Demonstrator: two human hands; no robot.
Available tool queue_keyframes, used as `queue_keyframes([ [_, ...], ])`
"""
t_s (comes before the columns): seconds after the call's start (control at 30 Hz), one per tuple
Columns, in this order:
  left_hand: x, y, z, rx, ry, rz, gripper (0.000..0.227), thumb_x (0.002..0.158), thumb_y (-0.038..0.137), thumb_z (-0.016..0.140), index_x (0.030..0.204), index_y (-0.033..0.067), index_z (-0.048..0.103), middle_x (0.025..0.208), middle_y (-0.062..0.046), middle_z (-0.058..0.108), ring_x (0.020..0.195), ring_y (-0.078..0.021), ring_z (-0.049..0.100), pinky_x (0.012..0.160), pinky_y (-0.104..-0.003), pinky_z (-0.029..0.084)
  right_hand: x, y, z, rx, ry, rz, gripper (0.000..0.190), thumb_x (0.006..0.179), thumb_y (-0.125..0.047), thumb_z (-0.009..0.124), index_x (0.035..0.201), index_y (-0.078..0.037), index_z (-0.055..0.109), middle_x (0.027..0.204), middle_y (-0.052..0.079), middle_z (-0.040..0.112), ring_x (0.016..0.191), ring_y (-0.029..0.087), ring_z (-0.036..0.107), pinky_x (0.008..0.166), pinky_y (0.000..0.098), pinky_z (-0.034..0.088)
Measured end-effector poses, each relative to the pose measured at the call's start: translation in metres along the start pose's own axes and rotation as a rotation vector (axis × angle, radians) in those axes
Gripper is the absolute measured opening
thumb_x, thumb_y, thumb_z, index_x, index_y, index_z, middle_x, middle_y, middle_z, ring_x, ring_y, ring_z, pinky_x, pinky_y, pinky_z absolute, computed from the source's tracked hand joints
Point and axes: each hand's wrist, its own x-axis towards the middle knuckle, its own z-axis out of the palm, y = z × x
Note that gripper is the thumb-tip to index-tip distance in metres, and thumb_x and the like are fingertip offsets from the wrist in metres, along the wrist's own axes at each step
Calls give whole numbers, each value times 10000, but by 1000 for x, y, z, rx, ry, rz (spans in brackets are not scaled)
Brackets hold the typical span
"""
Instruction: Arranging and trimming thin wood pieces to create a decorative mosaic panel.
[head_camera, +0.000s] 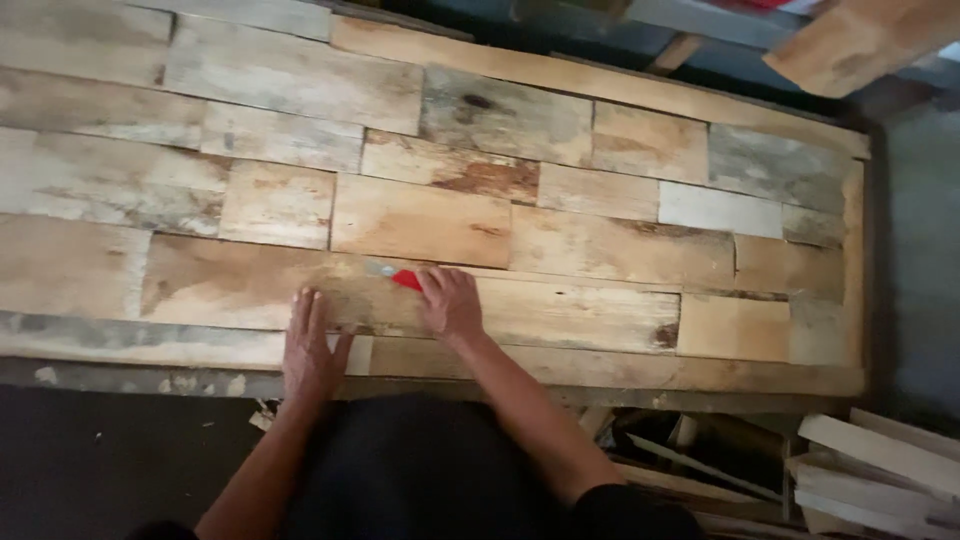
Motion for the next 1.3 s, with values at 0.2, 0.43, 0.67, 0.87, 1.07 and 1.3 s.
queue_keyframes([
  [0.2, 9, -5, -15, -102, 0, -21, 761, 838, 216, 744, 1480, -45, 432, 1539, -295, 439, 1440, -458, 404, 1167, -508, 370, 18, -14, -11, 8, -107, 207, 418, 800, -246, 804, 1200, -188, 703, 1139, 23, 674, 1141, 258, 612, 955, 502, 477],
  [0.43, 29, -37, -3, -100, 84, 17, 595, 917, 159, 690, 1454, -14, 501, 1481, -251, 523, 1347, -421, 498, 1117, -530, 417, 24, -36, -24, -52, -159, 292, 433, 779, -206, 809, 1186, -145, 677, 1133, 95, 641, 1133, 319, 594, 906, 492, 468],
  [0.67, 108, -48, 32, -139, 110, 233, 555, 942, 90, 648, 1451, -58, 484, 1522, -278, 478, 1442, -471, 427, 1193, -536, 372, -3, -47, -40, -46, -250, 292, 430, 792, -177, 778, 1206, -157, 663, 1156, 79, 645, 1130, 316, 585, 949, 472, 454],
  [0.87, 170, -43, 70, -87, 6, 338, 626, 913, 128, 671, 1475, -66, 475, 1560, -295, 432, 1473, -465, 369, 1230, -530, 314, -21, -34, -29, -24, -271, 284, 432, 787, -209, 786, 1191, -117, 662, 1181, 94, 630, 1146, 329, 568, 950, 482, 444],
  [1.07, 209, -25, 76, 27, -106, 337, 638, 948, 244, 676, 1475, -58, 479, 1603, -281, 379, 1518, -463, 305, 1253, -524, 248, -18, 13, -33, 19, -39, 289, 481, 814, -252, 769, 1227, -45, 633, 1230, 170, 617, 1152, 379, 564, 983, 517, 431],
  [1.3, 216, -18, 74, 66, -98, 360, 640, 988, 297, 654, 1497, -49, 480, 1625, -267, 372, 1528, -479, 294, 1268, -561, 236, 0, 161, -7, 125, 194, 770, 490, 1028, -299, 655, 1401, 6, 562, 1225, 241, 629, 1157, 394, 609, 1004, 483, 479],
])
